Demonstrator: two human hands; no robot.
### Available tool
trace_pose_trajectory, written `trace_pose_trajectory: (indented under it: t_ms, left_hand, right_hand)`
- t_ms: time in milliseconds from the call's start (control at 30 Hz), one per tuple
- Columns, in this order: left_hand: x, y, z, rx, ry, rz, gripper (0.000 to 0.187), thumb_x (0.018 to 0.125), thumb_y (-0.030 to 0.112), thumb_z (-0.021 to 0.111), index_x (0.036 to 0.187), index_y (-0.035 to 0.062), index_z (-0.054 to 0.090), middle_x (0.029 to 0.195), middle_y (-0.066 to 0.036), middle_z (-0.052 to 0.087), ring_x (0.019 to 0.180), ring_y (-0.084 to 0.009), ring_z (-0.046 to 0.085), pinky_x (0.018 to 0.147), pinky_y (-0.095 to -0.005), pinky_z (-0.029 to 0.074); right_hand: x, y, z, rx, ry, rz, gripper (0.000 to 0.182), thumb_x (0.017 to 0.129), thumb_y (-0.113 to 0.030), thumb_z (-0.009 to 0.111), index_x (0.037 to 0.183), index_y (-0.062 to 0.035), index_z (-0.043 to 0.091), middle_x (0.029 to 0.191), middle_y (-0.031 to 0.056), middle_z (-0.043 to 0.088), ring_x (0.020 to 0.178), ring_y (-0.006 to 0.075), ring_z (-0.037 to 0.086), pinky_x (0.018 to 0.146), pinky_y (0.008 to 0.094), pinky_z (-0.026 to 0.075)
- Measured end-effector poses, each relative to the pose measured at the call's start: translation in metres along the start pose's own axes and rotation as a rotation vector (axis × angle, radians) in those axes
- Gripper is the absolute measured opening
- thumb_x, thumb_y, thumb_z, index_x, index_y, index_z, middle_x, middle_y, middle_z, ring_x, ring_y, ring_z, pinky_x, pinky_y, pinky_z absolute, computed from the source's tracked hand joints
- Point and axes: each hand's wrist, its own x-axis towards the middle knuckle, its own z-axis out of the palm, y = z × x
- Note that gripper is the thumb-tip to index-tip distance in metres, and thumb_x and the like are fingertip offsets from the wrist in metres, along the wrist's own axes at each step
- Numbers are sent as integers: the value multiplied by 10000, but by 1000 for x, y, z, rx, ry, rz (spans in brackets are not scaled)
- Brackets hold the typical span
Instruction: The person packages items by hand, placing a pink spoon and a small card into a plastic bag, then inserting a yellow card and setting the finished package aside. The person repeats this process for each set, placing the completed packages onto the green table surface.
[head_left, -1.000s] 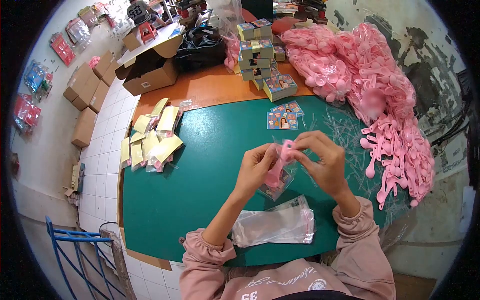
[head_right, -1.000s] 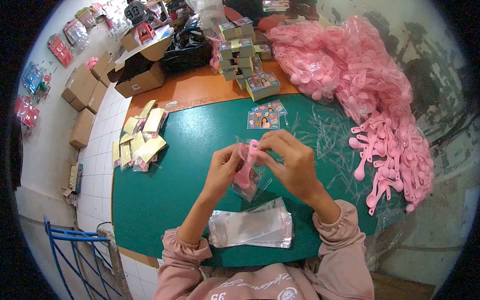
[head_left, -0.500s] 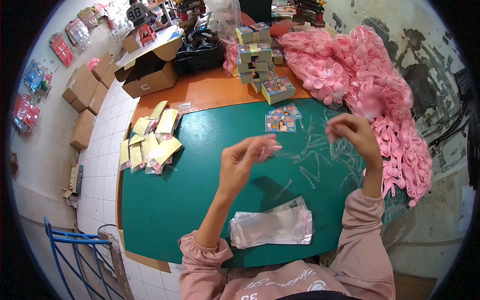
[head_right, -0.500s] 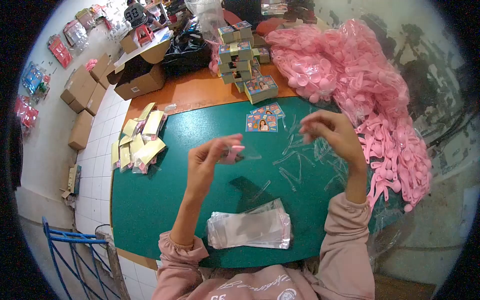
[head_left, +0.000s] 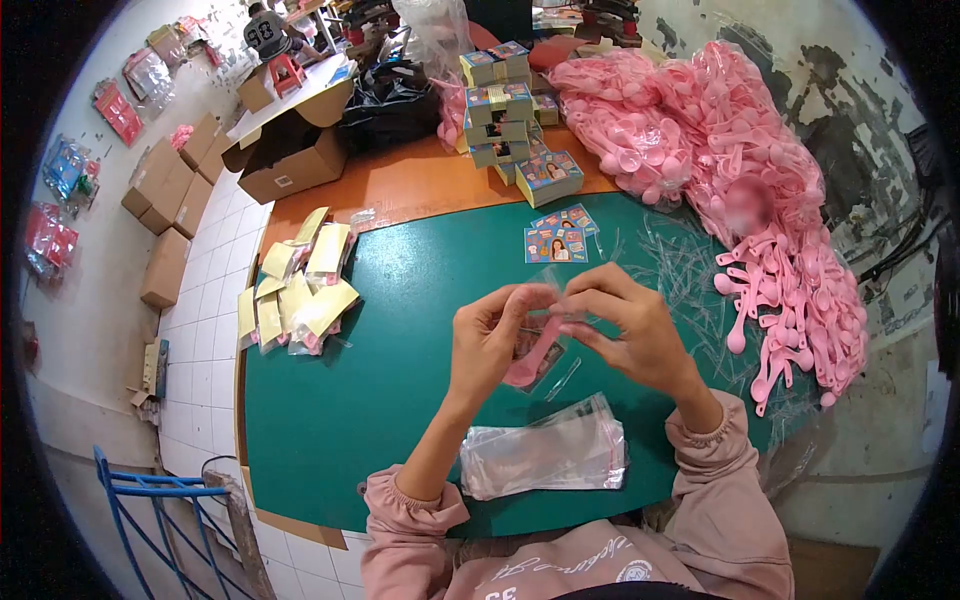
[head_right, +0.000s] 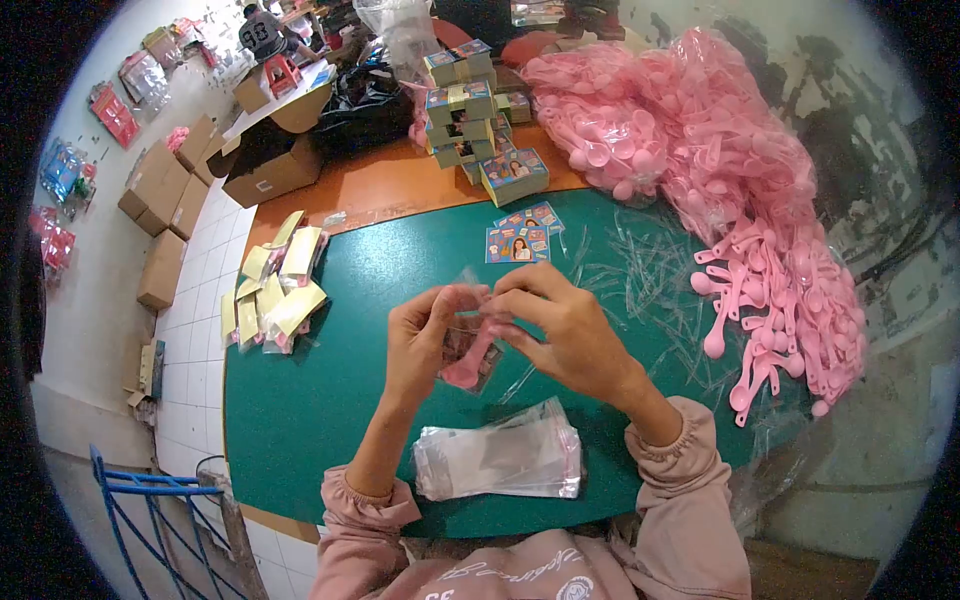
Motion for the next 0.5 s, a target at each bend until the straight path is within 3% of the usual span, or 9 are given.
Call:
trace_pose_trajectory:
  t_ms: [67,167,300,367,500]
  left_hand:
    - [1,1,3,-71,21,-16,331,929,235,431,958,-47,603,882,-116,638,751,-146,617,668,-255,515]
    - [0,5,5,-150,18,-41,308,930,220,433,985,-32,601,871,-71,640,725,-112,609,632,-226,512]
    - [0,2,2,-64,21,16,304,931,210,431,994,-39,594,884,-77,638,728,-119,615,629,-229,515]
    - [-1,3,2,-134,14,-95,294,930,195,433,988,-43,595,921,-90,631,788,-131,613,657,-240,514]
    - [3,-7,6,-110,40,2,276,927,183,438,1042,-28,573,914,-82,612,850,-126,582,745,-259,492]
  right_hand:
    - [0,-1,0,-23,35,-41,227,692,-46,672,904,-29,592,903,95,551,815,234,579,703,313,473]
    - [1,-4,2,43,118,105,175,702,-56,673,865,-34,613,903,91,550,807,223,575,706,305,469]
    - [0,3,15,64,97,4,129,705,-70,679,822,-32,642,900,80,552,816,202,575,715,293,466]
    - [0,6,16,53,110,-47,124,703,-73,681,815,-30,648,898,75,552,817,196,575,721,290,464]
    - [-2,13,16,149,25,142,123,713,-30,656,836,-29,652,943,96,580,826,225,594,696,289,486]
